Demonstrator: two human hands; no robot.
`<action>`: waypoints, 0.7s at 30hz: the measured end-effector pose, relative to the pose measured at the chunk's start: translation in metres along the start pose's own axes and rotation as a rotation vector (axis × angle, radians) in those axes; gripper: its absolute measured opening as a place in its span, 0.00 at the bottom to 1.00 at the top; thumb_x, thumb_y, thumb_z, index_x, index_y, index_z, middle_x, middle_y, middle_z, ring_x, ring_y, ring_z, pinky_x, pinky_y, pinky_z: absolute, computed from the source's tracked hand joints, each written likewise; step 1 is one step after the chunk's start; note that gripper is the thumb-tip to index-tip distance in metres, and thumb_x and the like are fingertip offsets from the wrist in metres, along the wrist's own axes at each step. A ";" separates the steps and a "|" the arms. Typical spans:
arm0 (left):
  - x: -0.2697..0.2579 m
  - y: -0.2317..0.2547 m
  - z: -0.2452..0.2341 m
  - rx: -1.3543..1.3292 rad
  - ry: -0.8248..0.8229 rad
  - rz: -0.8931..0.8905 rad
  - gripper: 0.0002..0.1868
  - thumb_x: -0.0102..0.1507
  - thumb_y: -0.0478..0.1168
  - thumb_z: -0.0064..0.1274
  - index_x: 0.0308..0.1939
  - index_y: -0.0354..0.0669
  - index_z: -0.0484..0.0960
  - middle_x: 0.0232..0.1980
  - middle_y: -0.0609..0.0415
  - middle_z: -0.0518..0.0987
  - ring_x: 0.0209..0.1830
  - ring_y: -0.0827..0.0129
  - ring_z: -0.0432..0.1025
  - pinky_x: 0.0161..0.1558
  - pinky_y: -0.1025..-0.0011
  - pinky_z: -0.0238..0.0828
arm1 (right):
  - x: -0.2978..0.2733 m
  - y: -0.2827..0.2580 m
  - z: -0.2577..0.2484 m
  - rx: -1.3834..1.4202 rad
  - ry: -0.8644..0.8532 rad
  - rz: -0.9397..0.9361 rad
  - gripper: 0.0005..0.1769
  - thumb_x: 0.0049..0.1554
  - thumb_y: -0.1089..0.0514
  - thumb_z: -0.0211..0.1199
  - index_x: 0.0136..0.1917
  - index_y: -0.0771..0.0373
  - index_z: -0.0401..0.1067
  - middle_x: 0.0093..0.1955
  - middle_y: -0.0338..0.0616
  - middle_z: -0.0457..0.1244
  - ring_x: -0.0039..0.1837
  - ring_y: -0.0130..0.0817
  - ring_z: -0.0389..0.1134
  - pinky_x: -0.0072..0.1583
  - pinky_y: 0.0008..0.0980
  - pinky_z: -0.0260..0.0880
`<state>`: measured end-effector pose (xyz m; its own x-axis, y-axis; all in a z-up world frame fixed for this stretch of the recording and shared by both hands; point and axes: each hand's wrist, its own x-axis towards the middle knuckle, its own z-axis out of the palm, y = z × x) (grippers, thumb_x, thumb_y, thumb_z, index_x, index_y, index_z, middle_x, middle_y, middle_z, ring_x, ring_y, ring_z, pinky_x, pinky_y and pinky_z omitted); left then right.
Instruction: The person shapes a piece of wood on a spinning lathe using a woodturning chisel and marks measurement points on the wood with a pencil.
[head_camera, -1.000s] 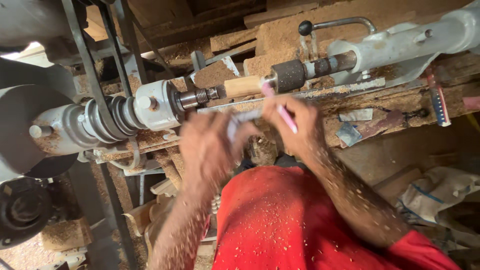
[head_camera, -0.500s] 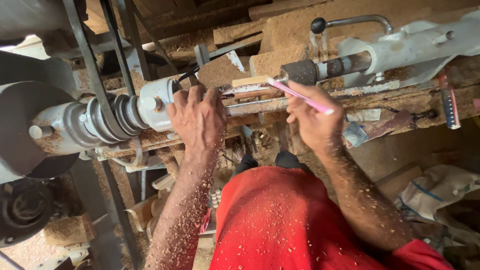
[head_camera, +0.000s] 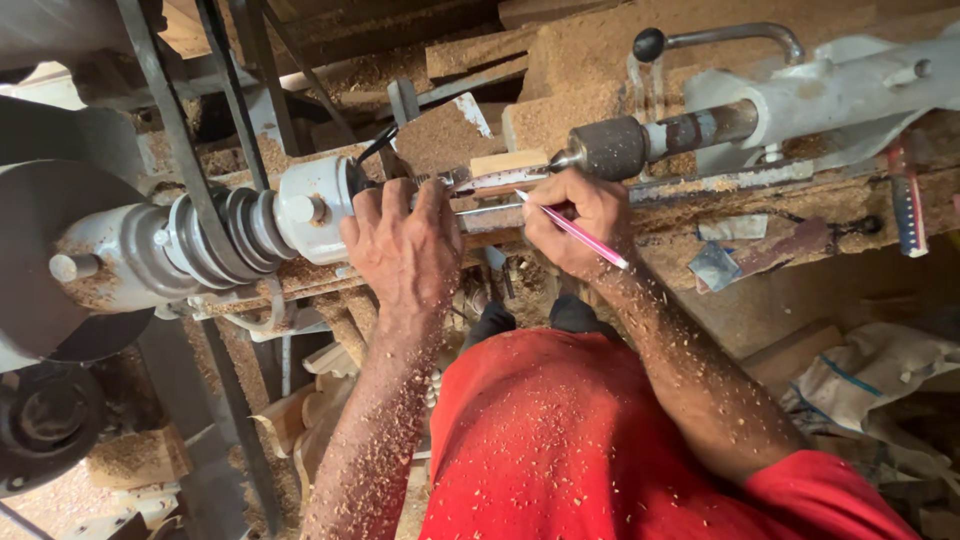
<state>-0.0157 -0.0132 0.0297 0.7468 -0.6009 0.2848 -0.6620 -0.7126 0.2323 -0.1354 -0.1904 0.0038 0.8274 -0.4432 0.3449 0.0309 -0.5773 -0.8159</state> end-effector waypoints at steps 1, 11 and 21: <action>0.001 0.000 0.001 0.000 -0.002 -0.001 0.13 0.61 0.44 0.62 0.49 0.52 0.86 0.50 0.53 0.79 0.47 0.58 0.68 0.44 0.58 0.60 | -0.001 -0.002 0.000 0.001 0.013 0.004 0.07 0.57 0.64 0.69 0.44 0.63 0.71 0.42 0.44 0.71 0.43 0.28 0.73 0.45 0.29 0.74; 0.000 0.001 -0.003 -0.016 -0.010 -0.009 0.12 0.61 0.43 0.62 0.48 0.51 0.86 0.52 0.53 0.78 0.49 0.57 0.68 0.46 0.57 0.60 | -0.002 -0.004 0.005 -0.080 0.073 0.002 0.09 0.55 0.65 0.73 0.44 0.64 0.72 0.43 0.47 0.71 0.45 0.34 0.74 0.48 0.32 0.75; 0.002 -0.001 -0.003 -0.002 -0.030 -0.008 0.13 0.61 0.44 0.62 0.49 0.51 0.86 0.50 0.53 0.78 0.49 0.57 0.69 0.46 0.56 0.60 | -0.002 -0.003 0.007 -0.072 0.063 0.039 0.08 0.56 0.65 0.73 0.44 0.65 0.73 0.42 0.47 0.71 0.43 0.33 0.74 0.47 0.32 0.74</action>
<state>-0.0141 -0.0126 0.0325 0.7538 -0.6056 0.2550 -0.6559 -0.7170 0.2360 -0.1333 -0.1833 0.0021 0.7904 -0.5073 0.3435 -0.0431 -0.6053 -0.7948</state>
